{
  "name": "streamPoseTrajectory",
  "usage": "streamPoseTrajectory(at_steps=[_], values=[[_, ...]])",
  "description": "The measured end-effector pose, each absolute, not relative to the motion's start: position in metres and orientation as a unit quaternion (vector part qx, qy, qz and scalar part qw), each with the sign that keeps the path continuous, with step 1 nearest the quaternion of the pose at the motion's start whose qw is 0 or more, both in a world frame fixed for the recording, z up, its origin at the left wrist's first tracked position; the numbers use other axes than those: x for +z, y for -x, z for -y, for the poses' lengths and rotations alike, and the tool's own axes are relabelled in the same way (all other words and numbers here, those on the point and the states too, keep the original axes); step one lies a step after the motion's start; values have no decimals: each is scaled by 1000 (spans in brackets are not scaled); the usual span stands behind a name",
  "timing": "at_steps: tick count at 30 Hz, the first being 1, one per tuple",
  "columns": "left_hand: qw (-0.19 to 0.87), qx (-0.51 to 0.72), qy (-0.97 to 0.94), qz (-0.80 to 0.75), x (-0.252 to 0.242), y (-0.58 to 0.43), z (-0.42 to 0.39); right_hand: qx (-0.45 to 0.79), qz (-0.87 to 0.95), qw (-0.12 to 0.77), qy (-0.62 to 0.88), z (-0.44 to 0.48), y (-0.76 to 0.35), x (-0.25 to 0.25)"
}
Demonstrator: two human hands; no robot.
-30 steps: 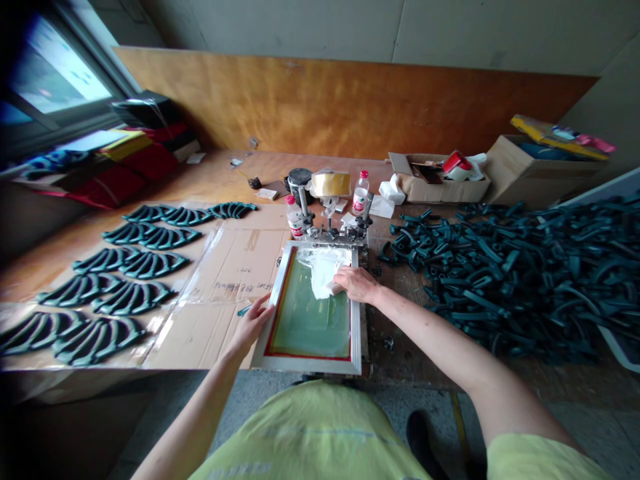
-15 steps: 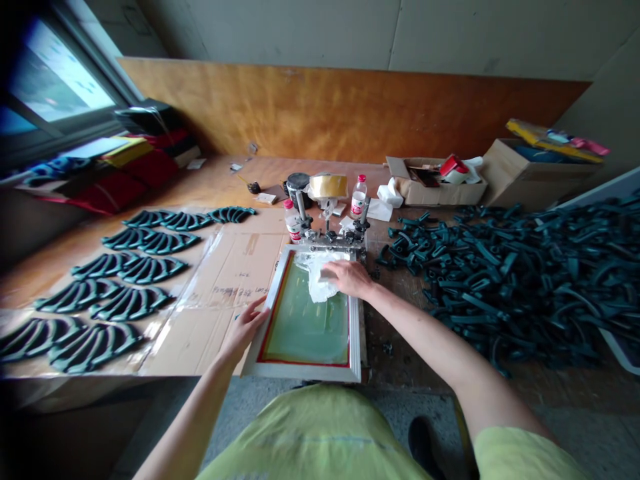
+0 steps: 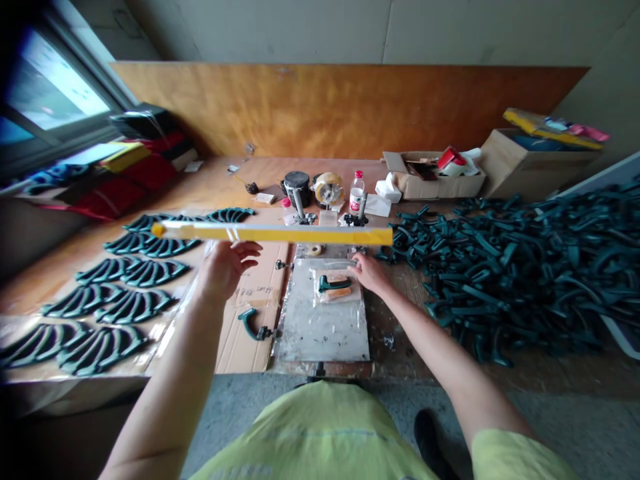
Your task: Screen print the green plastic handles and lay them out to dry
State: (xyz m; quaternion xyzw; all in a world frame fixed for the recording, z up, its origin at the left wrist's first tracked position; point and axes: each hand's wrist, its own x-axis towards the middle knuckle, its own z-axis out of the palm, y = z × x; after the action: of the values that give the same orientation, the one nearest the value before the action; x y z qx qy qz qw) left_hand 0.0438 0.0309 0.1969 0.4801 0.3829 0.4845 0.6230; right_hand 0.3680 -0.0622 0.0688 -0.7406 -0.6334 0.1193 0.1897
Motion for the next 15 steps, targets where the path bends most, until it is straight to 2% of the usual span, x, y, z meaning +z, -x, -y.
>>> streamPoseTrajectory(at_steps=[3, 6, 8, 10, 13, 15], values=[[618, 503, -466, -385, 204, -52, -42, 126, 709, 146, 678, 71, -344, 48], [610, 514, -430, -423, 182, -56, -18, 112, 718, 127, 675, 75, -321, 55], [662, 409, -415, -471, 153, -62, 16, 84, 720, 158, 670, 84, -300, 67], [739, 231, -388, -500, 122, -70, 54, 37, 748, 189, 635, 97, -272, 75], [778, 205, -305, -509, 84, -69, 90, 7, 840, 187, 510, 114, -245, 75], [744, 228, -288, -558, 64, -50, 91, 17, 858, 176, 483, 120, -263, 71]])
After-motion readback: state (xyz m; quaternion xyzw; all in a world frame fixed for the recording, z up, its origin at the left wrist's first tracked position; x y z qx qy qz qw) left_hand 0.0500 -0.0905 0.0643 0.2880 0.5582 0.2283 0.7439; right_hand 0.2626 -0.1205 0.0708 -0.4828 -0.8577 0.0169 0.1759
